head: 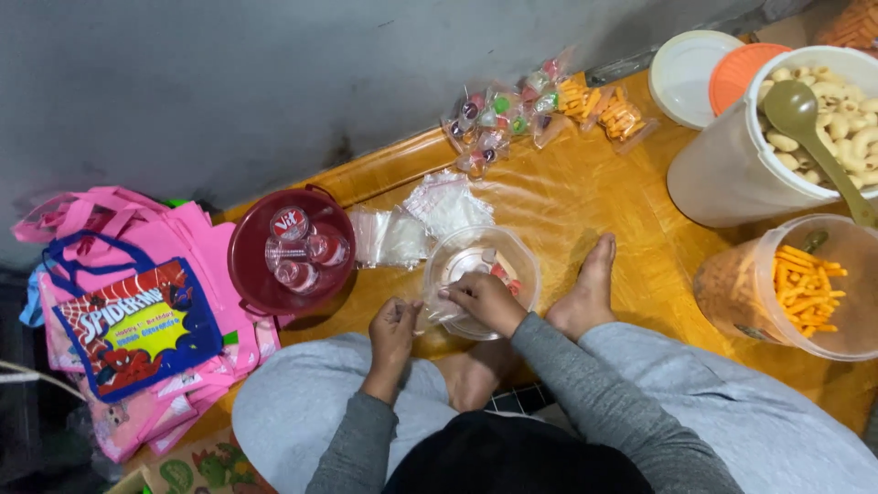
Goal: Packing small colorful candies into individual plastic zip bags while sitting on the floor.
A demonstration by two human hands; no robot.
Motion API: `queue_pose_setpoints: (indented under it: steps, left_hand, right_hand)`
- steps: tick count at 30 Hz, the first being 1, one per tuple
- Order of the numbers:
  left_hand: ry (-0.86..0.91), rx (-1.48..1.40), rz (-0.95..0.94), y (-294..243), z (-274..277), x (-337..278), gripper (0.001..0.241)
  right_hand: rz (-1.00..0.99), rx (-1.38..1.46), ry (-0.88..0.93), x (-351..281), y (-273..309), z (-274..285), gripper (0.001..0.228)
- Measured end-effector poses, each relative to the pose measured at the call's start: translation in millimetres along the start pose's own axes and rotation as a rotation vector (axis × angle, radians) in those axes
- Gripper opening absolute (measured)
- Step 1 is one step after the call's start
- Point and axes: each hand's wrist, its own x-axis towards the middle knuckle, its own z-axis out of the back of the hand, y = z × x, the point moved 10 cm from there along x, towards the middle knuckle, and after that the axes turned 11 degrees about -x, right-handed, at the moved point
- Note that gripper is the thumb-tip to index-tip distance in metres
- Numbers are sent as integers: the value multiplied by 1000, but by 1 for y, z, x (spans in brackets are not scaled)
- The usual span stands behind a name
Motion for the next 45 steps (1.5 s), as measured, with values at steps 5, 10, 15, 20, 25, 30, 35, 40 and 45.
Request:
queue_pose_setpoints:
  steps: [5, 10, 15, 20, 25, 30, 35, 40, 45]
  left_hand:
    - [-96, 37, -19, -82, -1, -40, 32]
    - [-156, 601, -658, -149, -9, -78, 88]
    - [450, 857, -445, -126, -77, -87, 116]
    - [499, 878, -295, -114, -84, -94, 113]
    - [483, 738, -225, -80, -67, -76, 98]
    - [582, 714, -189, -103, -79, -86, 101]
    - [619, 601, -54, -99, -82, -88, 79]
    - [601, 544, -17, -83, -77, -74, 61]
    - [290, 279, -72, -37, -28, -24, 69]
  right_hand:
    - [-176, 299, 26, -9, -14, 6, 39]
    - [-221, 263, -2, -9, -37, 4, 31]
    - [-67, -26, 269, -26, 9, -3, 19]
    - [-154, 233, 377, -32, 5, -16, 22]
    - [-152, 262, 521, -44, 32, -3, 46]
    - [-64, 222, 678, -31, -23, -75, 44]
    - [-183, 411, 740, -56, 25, -42, 48]
    - [-151, 497, 686, -31, 7, -20, 48]
    - [-333, 173, -127, 16, -111, 75, 24]
